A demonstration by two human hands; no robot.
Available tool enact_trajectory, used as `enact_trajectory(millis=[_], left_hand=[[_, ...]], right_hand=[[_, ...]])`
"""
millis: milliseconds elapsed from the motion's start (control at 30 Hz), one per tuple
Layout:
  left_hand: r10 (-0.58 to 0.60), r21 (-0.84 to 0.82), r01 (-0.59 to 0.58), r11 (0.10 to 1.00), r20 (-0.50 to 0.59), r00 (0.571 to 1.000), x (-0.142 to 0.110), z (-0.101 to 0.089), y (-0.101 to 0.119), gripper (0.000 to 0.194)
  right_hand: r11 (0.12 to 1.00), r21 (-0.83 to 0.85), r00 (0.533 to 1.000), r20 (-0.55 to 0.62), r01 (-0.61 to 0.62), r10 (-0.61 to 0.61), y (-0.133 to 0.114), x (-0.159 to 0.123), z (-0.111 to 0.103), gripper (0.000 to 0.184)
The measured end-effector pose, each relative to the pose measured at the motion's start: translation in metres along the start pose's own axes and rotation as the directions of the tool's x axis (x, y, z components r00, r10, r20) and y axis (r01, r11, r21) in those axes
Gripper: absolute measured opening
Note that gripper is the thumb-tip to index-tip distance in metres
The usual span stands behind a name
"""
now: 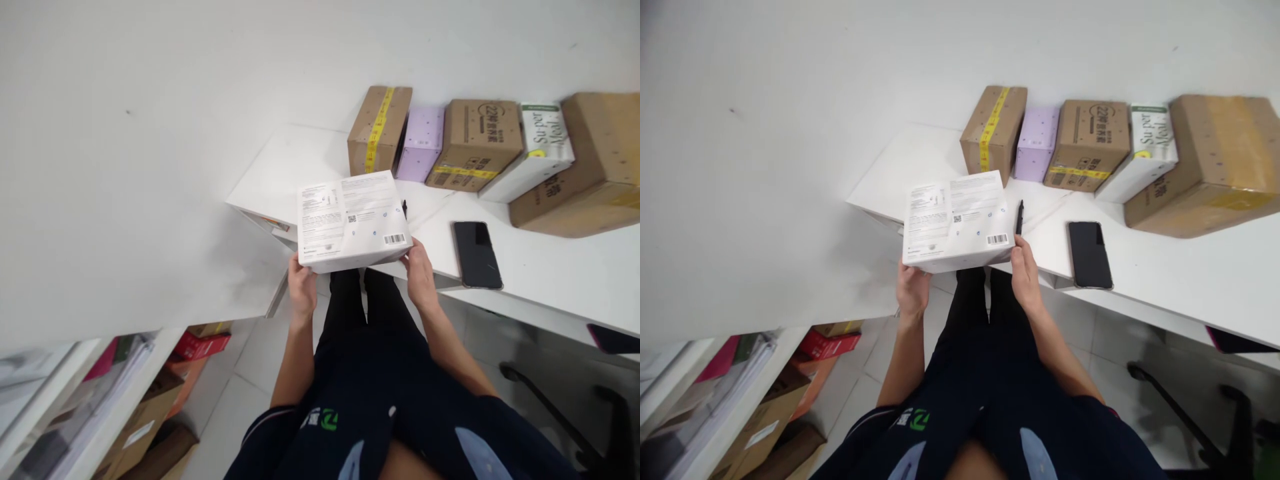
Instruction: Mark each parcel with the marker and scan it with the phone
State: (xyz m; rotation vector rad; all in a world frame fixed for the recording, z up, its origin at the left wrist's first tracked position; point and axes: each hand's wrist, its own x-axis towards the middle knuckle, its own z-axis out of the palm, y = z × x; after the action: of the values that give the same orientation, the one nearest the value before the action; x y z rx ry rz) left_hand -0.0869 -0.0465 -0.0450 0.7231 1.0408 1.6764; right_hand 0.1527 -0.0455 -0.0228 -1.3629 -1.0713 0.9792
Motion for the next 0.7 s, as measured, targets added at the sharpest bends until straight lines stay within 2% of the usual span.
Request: enact_trajectory(millis=[100, 233, 367, 500, 633, 700], left_hand=[[-0.070, -0.018, 0.070, 0.997, 0.008, 0.998, 0.000, 0.001, 0.009, 0.051], [-0.123, 0.021, 0.124, 0.992, -0.033, 0.992, 0.004, 0.008, 0.016, 0.058], [-0.161, 0.057, 0.161, 0.985, -0.006, 0.987, 0.011, 0.010, 0.021, 0.051], [-0.195, 0.053, 0.194, 0.980, 0.013, 0.981, 0.016, 0.002, 0.027, 0.040], [-0.148, 0.054, 0.142, 0.988, 0.133, 0.980, 0.017, -0.009, 0.032, 0.038], [-0.092, 0.067, 0.082, 0.994, 0.154, 0.984, 0.019, -0.014, 0.031, 0.044]], right_hand=[[0.997, 0.067, 0.999, 0.024, -0.028, 0.026, 0.005, -0.001, -0.003, 0.059], [0.997, 0.065, 0.999, 0.026, -0.037, 0.035, 0.003, 0.002, -0.004, 0.059], [0.999, 0.006, 0.999, 0.002, -0.034, 0.034, -0.004, 0.005, -0.002, 0.056], [0.997, -0.079, 1.000, -0.008, 0.011, -0.011, -0.020, 0.005, -0.001, 0.051], [0.993, -0.050, 0.994, 0.011, 0.107, -0.106, -0.034, 0.007, -0.001, 0.051], [0.993, -0.010, 0.993, 0.023, 0.118, -0.118, -0.033, 0.009, -0.002, 0.049]])
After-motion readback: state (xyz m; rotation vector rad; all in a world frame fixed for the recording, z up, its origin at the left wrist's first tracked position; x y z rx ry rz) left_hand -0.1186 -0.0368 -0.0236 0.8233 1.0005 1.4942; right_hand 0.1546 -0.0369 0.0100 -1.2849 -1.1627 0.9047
